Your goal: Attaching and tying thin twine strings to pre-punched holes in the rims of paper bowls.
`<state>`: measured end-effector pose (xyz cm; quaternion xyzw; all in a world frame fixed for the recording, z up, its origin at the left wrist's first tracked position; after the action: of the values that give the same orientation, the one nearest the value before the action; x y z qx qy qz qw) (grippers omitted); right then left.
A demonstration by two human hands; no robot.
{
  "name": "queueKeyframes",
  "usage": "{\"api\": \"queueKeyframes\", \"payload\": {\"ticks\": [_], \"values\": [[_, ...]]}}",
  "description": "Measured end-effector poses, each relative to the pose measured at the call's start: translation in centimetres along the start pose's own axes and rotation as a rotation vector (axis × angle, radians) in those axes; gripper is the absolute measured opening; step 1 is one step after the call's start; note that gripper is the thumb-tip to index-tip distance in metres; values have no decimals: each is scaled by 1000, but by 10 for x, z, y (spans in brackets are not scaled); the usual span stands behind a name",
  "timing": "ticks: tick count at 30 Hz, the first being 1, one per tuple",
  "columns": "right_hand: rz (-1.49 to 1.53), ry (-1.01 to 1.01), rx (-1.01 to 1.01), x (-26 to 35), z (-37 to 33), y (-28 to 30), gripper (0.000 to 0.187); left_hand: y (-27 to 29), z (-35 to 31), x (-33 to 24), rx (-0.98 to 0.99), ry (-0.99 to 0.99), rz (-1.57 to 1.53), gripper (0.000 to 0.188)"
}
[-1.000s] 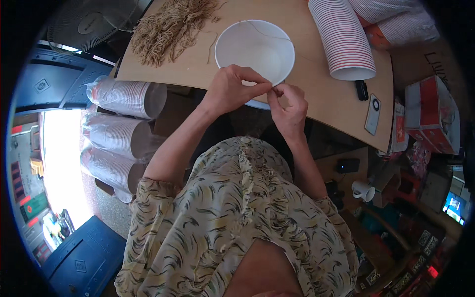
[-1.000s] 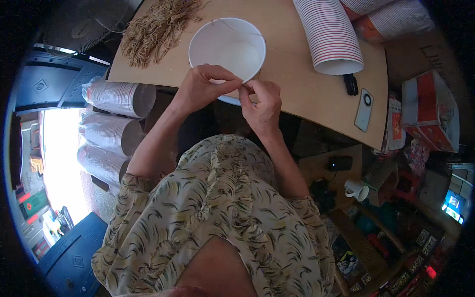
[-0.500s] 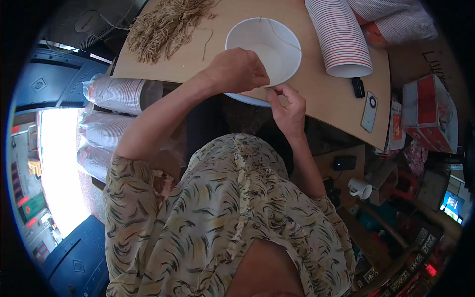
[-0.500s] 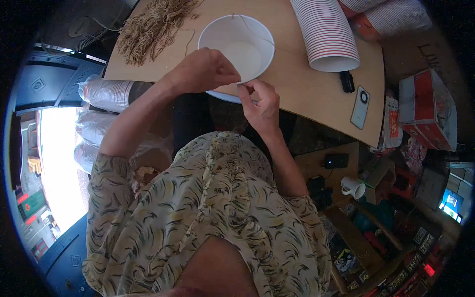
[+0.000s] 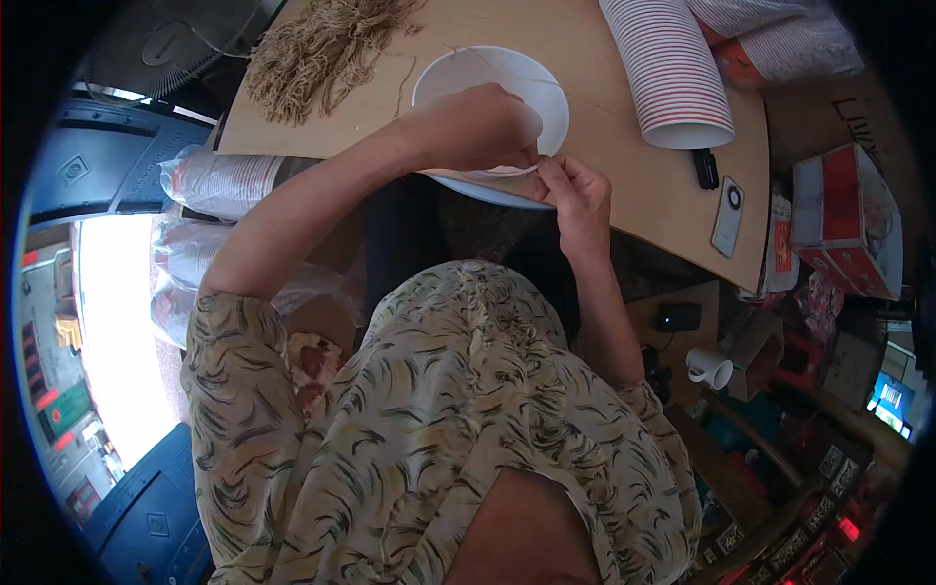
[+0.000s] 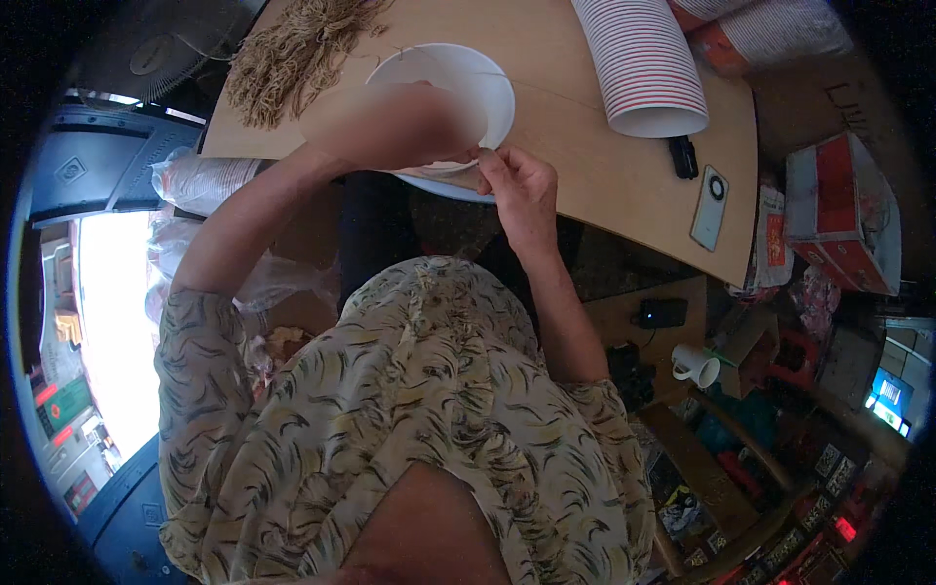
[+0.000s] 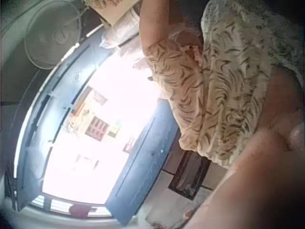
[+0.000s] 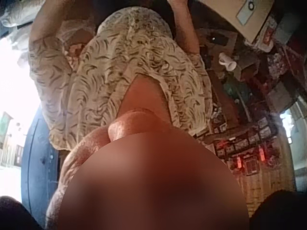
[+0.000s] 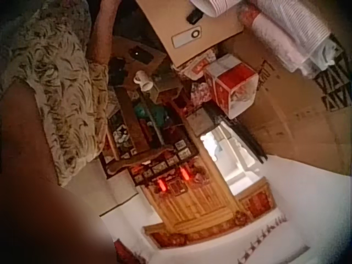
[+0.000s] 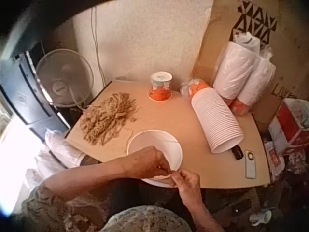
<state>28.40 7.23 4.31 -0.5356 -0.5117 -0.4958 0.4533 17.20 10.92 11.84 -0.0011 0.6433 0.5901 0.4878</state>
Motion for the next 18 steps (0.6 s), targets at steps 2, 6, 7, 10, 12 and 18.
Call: {"api": "queueKeyframes", "payload": {"ticks": [2,6,7,10,12,18], "values": [[1,-14,-7,0,0,0,30,2,-1,-2,-54,-78,-42,16],[-1,-12,-16,-1,-1,-2,30,-2,-6,4,-99,-95,-78,13],[-3,-10,-17,-1,-1,-2,30,-3,-8,5,-97,-86,-104,12],[-1,-23,6,0,-5,-5,24,-2,-12,9,-88,-60,-117,12],[-24,-27,160,5,-10,-15,13,1,-17,8,-81,-44,-103,13],[-645,511,324,64,-20,-17,14,45,-64,-15,-669,129,-141,12]]}}
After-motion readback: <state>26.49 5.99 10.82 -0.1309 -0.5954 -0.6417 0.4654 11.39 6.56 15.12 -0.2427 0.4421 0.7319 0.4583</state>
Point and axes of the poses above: each hand's wrist, its own z-axis towards the middle knuckle, its own y-axis out of the back of the hand, x = y × z, the point moved 10 cm from there along z, towards the middle knuckle, and after that the axes turned 12 degrees about -x, right-handed, at the moved point
